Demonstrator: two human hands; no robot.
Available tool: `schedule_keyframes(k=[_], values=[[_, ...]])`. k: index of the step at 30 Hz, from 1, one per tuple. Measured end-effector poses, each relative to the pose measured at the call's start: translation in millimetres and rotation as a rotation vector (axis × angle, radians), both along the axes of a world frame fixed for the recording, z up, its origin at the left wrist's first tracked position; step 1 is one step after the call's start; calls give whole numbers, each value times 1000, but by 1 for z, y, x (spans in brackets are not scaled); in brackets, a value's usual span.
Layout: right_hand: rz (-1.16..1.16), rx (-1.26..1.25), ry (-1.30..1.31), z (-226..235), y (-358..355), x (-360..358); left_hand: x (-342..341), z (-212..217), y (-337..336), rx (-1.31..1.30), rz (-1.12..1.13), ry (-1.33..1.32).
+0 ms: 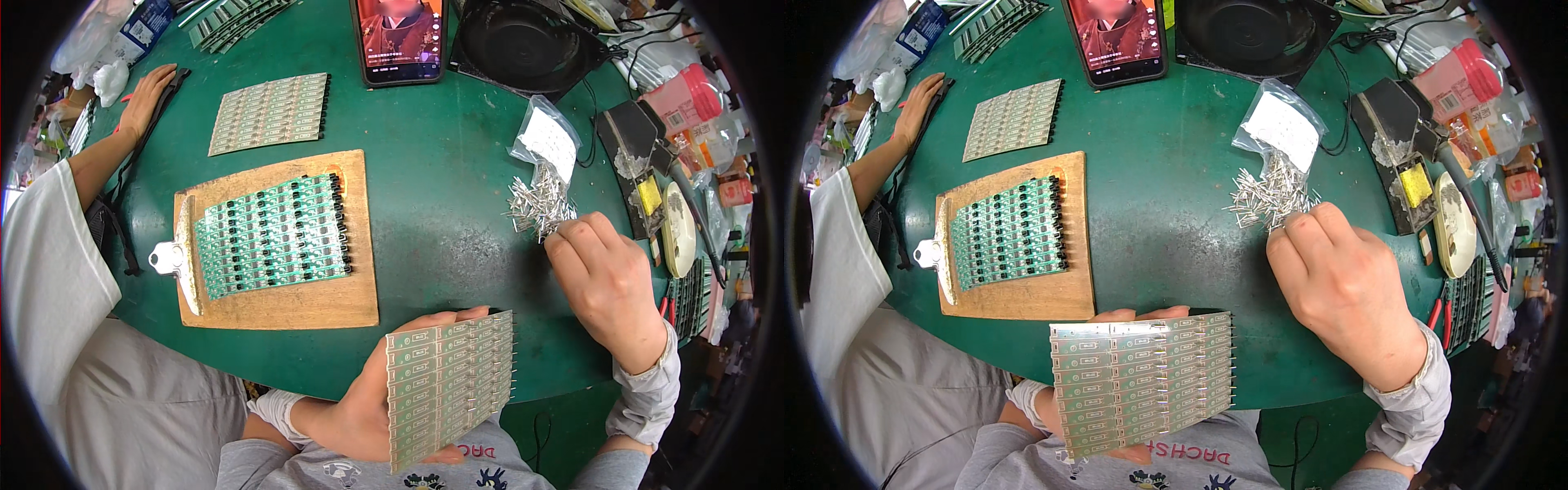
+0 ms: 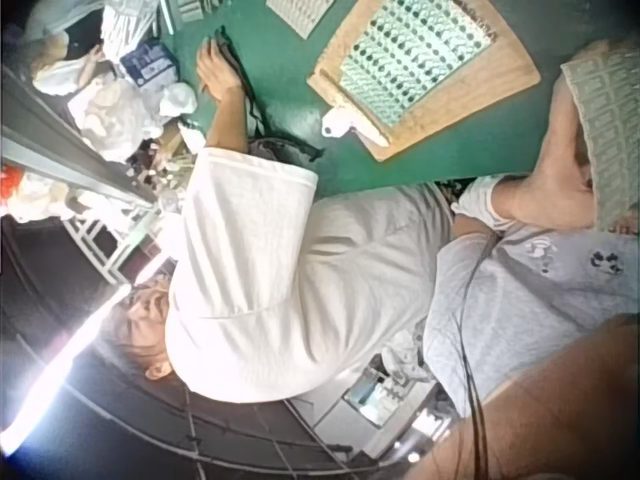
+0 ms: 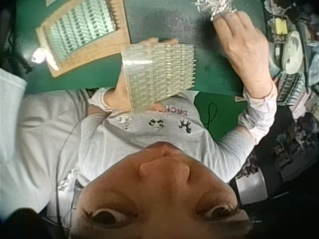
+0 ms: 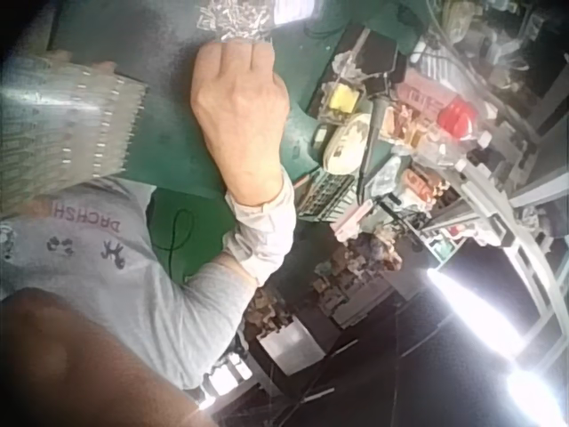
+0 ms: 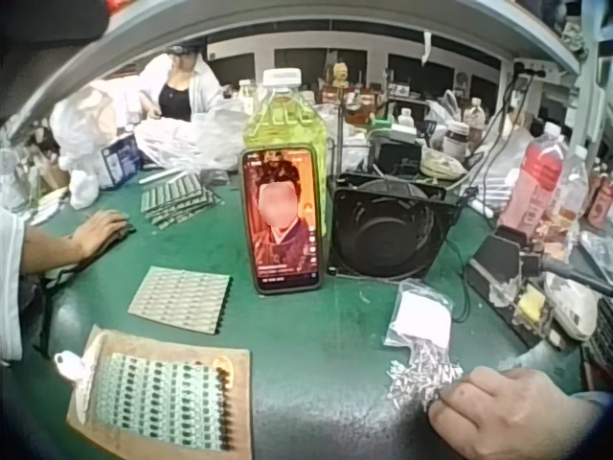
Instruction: The person inserts electronic components into a circuit board strip by hand.
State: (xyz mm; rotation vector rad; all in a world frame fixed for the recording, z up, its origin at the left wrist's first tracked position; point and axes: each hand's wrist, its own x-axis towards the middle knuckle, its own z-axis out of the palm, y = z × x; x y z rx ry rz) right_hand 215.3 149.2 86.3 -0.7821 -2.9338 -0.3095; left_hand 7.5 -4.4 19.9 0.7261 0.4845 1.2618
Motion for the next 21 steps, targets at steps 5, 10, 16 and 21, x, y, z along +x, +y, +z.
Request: schedule_keyframes(k=[5, 10, 16, 21], values=[[34, -87, 206, 2, -7, -4, -4, 1, 3, -39, -27, 16], [175, -419, 629, 6, -29, -11, -5, 2, 5, 36, -11, 6], [269, -895, 768, 1, -43, -16, -7, 15, 4, -272, -75, -122], [256, -990, 805, -6, -50, -19, -19, 7, 13, 126, -135, 285]])
